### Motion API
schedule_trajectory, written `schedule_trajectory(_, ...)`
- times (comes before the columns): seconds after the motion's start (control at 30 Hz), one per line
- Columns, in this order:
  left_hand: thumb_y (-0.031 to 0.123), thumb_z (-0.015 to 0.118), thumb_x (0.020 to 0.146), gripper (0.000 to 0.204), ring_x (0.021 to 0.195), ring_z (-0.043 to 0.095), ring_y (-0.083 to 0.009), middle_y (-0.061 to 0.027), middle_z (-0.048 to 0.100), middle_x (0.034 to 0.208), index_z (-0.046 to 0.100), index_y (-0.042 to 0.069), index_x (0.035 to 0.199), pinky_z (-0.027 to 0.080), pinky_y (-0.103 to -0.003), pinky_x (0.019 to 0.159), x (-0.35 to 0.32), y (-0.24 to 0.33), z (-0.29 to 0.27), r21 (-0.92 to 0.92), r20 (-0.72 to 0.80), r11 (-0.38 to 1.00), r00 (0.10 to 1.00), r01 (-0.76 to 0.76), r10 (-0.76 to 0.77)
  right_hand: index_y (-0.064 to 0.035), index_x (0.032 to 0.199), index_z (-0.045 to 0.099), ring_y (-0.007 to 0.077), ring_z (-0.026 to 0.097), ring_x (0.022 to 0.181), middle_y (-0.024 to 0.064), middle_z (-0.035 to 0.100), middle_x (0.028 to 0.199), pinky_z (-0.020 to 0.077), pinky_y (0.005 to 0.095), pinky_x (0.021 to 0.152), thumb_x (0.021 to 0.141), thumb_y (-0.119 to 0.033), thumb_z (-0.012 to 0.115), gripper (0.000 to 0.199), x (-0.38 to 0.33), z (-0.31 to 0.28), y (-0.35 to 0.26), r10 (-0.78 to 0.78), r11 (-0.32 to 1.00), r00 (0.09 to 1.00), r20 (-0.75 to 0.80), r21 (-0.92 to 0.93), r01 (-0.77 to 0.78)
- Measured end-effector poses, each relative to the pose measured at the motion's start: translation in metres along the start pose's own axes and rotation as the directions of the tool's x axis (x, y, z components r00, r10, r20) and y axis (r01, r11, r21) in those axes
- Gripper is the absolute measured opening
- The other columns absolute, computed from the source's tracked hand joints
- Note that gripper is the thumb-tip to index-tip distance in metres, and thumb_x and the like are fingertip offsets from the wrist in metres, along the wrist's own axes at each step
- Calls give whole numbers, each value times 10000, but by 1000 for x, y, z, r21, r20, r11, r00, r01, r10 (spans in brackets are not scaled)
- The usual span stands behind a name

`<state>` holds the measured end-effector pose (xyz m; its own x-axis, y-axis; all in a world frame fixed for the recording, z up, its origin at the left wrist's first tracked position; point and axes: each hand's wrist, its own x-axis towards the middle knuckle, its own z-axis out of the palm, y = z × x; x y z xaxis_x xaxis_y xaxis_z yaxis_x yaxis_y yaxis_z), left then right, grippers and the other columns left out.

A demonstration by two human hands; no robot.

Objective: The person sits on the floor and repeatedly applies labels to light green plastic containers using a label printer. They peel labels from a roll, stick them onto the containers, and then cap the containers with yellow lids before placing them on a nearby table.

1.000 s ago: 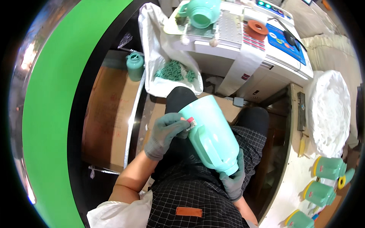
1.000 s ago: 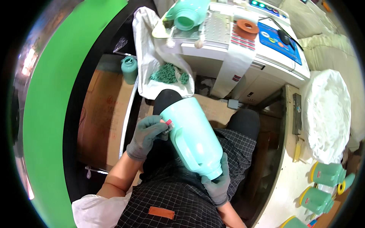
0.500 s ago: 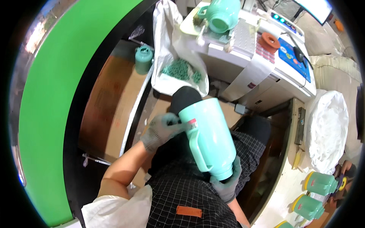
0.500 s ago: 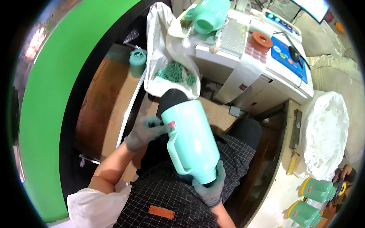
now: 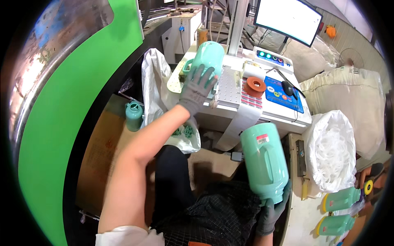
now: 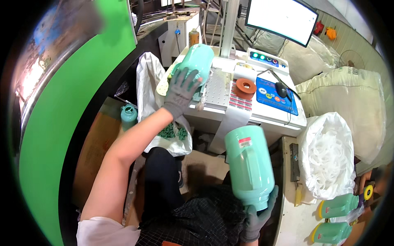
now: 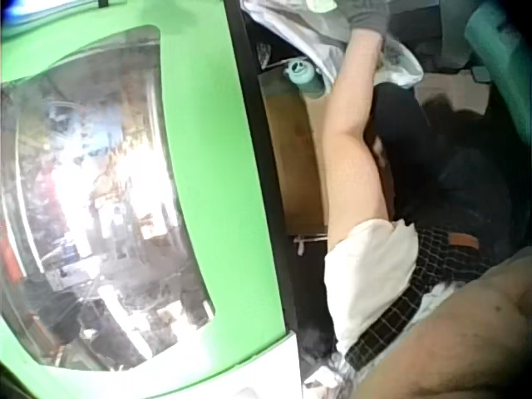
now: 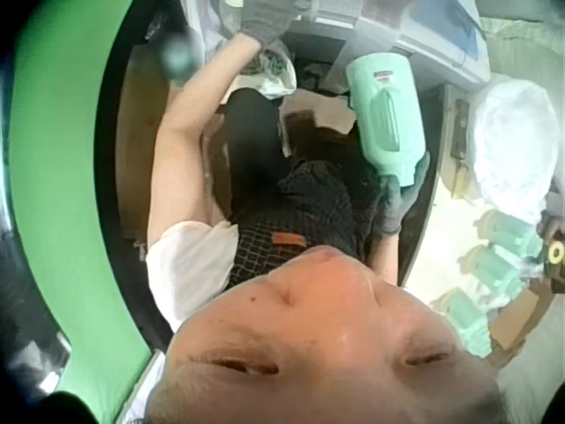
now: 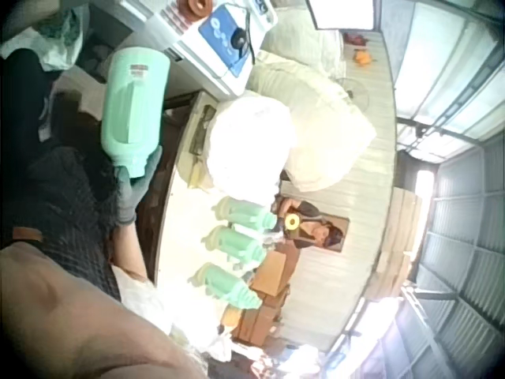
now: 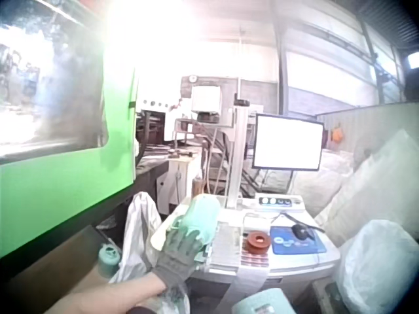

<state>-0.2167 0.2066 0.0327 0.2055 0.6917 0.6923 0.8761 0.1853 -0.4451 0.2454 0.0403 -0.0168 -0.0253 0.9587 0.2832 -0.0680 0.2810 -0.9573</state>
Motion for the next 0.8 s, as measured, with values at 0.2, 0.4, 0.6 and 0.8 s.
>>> schedule_trajectory(0.2,144,733,848,611,1355,533,-415,-121,564,1519,610,256,1436,443,-530,1122,3,1,-77,-368,-179,929,983,-38,-30,84,1660,272,320,397,1537,226,364,1694,297,449,1272,811,-252,811,1060,61,14,-9,-267,916,957,-108,-336,218)
schedule_trajectory(0.4,373,1014,616,898,1008,687,-287,-167,700,1230,593,136,1373,592,-409,784,-117,-6,-261,-830,-256,555,852,48,-456,67,1582,441,420,492,1486,306,433,1629,425,464,1203,791,-167,857,924,154,112,-9,-550,597,799,244,-553,581)
schedule_trajectory(0.6,322,960,738,693,1008,625,-302,-95,665,1100,641,70,1299,489,-429,935,-201,81,-218,-801,586,-56,764,595,-269,-345,1609,475,425,739,1099,267,374,1676,634,443,799,853,-430,843,845,217,294,-2,-573,376,690,443,-605,701)
schedule_trajectory(0.8,295,945,728,635,1022,627,-323,-100,681,1091,674,84,1263,482,-440,964,-213,58,-212,-777,613,-67,726,626,-312,-428,1630,394,366,771,864,261,278,1723,637,447,749,868,-494,802,866,250,364,16,-295,205,807,511,-791,576)
